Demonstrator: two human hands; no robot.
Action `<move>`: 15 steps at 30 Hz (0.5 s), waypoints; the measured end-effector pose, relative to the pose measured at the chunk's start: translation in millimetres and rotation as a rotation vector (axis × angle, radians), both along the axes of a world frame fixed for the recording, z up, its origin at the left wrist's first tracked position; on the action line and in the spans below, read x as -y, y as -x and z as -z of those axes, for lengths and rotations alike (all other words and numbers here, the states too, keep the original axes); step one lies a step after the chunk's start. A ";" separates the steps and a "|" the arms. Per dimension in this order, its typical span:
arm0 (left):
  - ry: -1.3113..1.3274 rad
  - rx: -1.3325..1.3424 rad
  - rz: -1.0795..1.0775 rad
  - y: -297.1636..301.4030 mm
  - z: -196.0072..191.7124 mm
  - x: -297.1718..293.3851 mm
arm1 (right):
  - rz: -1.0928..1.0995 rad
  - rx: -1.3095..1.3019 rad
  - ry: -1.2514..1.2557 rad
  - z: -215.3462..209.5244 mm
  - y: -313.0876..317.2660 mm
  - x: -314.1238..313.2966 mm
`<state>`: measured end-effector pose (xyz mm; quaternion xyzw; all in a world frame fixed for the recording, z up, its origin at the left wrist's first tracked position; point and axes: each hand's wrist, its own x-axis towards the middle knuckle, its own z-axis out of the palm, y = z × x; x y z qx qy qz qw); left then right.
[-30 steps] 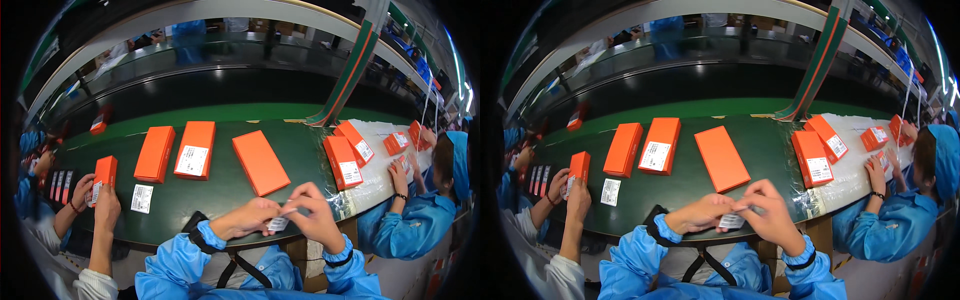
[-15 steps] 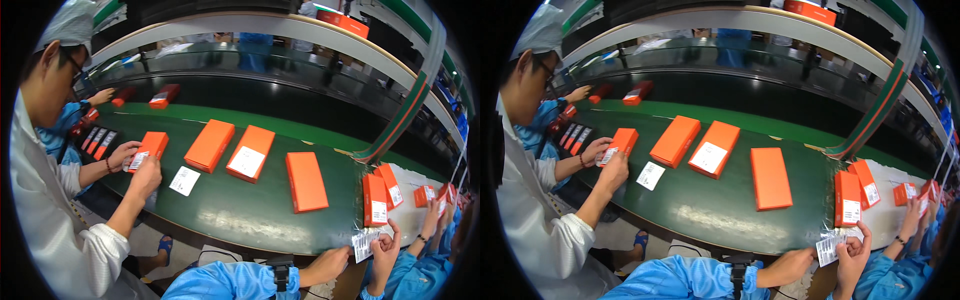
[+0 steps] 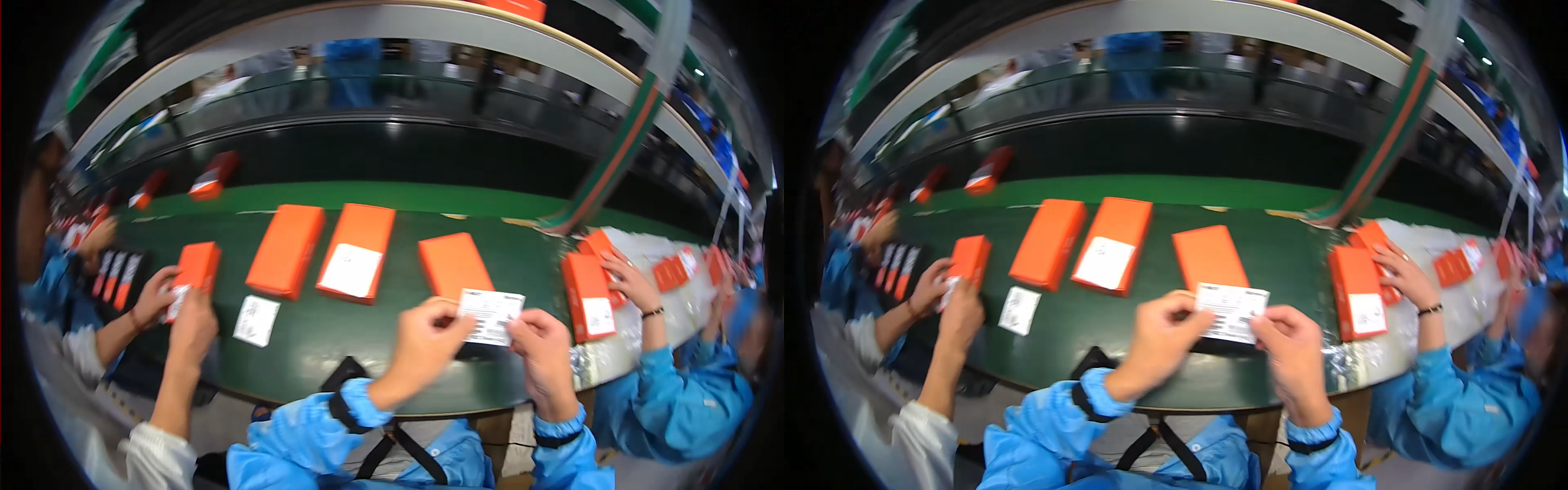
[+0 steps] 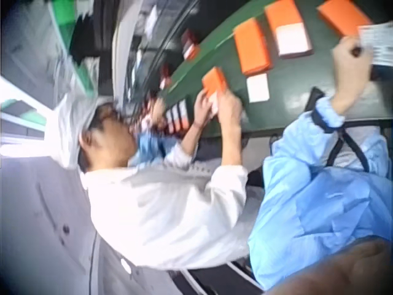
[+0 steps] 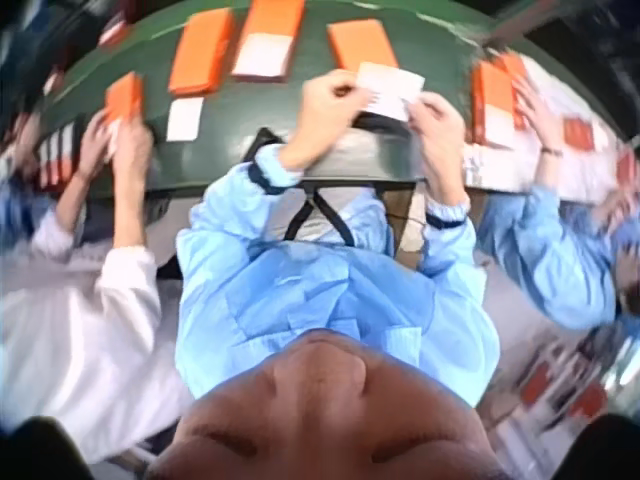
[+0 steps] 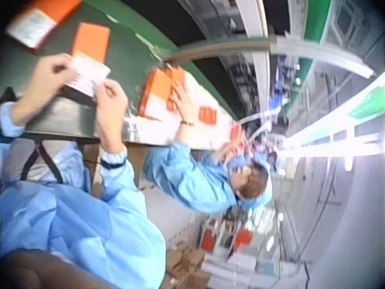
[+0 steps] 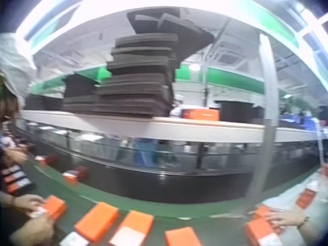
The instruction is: Applying adhesive labels to red boxes on a moving conveyor belt.
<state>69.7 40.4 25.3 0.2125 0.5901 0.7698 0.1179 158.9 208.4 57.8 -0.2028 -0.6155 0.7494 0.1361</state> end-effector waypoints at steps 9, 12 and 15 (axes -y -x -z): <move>0.156 -0.098 -0.178 48.2 22.1 12.5 | -0.024 0.227 -0.241 -4.3 49.7 -52.5; 0.311 -0.111 -0.196 53.3 36.5 11.0 | -0.161 0.299 -0.222 5.9 57.9 -46.1; 0.305 -0.068 -0.128 53.3 37.3 9.5 | -0.174 0.339 -0.245 14.1 61.9 -43.5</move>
